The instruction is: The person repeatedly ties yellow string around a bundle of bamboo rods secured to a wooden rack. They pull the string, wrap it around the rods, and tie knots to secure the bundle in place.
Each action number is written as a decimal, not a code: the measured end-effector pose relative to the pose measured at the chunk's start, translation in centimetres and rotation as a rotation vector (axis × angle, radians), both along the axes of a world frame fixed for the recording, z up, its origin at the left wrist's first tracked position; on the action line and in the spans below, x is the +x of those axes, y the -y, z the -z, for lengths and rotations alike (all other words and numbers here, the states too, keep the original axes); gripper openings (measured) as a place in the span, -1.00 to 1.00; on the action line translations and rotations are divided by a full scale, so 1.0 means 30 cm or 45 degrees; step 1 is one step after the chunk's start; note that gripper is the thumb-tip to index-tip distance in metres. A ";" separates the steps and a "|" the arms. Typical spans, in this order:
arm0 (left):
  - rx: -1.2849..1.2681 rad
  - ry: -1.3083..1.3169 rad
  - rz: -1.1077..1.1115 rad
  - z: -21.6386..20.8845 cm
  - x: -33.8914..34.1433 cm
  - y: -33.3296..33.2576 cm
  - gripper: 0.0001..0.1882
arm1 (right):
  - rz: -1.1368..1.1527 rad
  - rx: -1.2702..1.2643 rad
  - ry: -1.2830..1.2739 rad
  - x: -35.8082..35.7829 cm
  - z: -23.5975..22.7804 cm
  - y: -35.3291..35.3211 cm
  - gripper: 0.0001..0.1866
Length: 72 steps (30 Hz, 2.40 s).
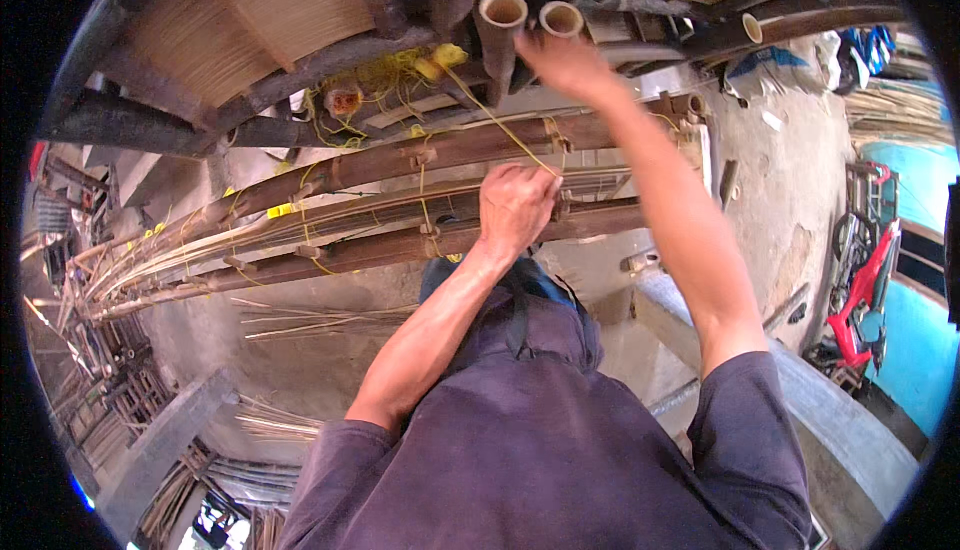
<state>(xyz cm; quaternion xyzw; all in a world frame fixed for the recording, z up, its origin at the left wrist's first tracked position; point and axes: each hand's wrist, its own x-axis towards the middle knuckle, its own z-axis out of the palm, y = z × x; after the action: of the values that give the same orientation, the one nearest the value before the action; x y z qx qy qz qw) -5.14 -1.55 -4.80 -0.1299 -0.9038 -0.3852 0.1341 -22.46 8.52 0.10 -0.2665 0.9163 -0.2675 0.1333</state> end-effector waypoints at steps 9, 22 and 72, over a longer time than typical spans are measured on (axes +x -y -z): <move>-0.053 0.023 -0.045 0.010 0.014 0.064 -0.85 | -0.136 -0.783 0.178 0.586 -0.193 -0.036 -0.73; 0.986 1.165 -0.068 0.176 -0.473 0.001 -0.75 | -0.105 -0.049 0.209 0.847 0.278 -0.013 -0.85; -0.227 0.356 0.100 -0.053 -0.134 -0.504 -0.80 | 0.175 -0.510 0.653 0.711 0.070 -0.599 -0.85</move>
<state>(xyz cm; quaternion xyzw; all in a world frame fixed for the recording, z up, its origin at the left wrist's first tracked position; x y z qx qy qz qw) -9.15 13.57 -3.20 -0.1216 -0.9384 -0.3229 -0.0200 -1.13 26.50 -2.01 -0.1491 0.7980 -0.5090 0.2862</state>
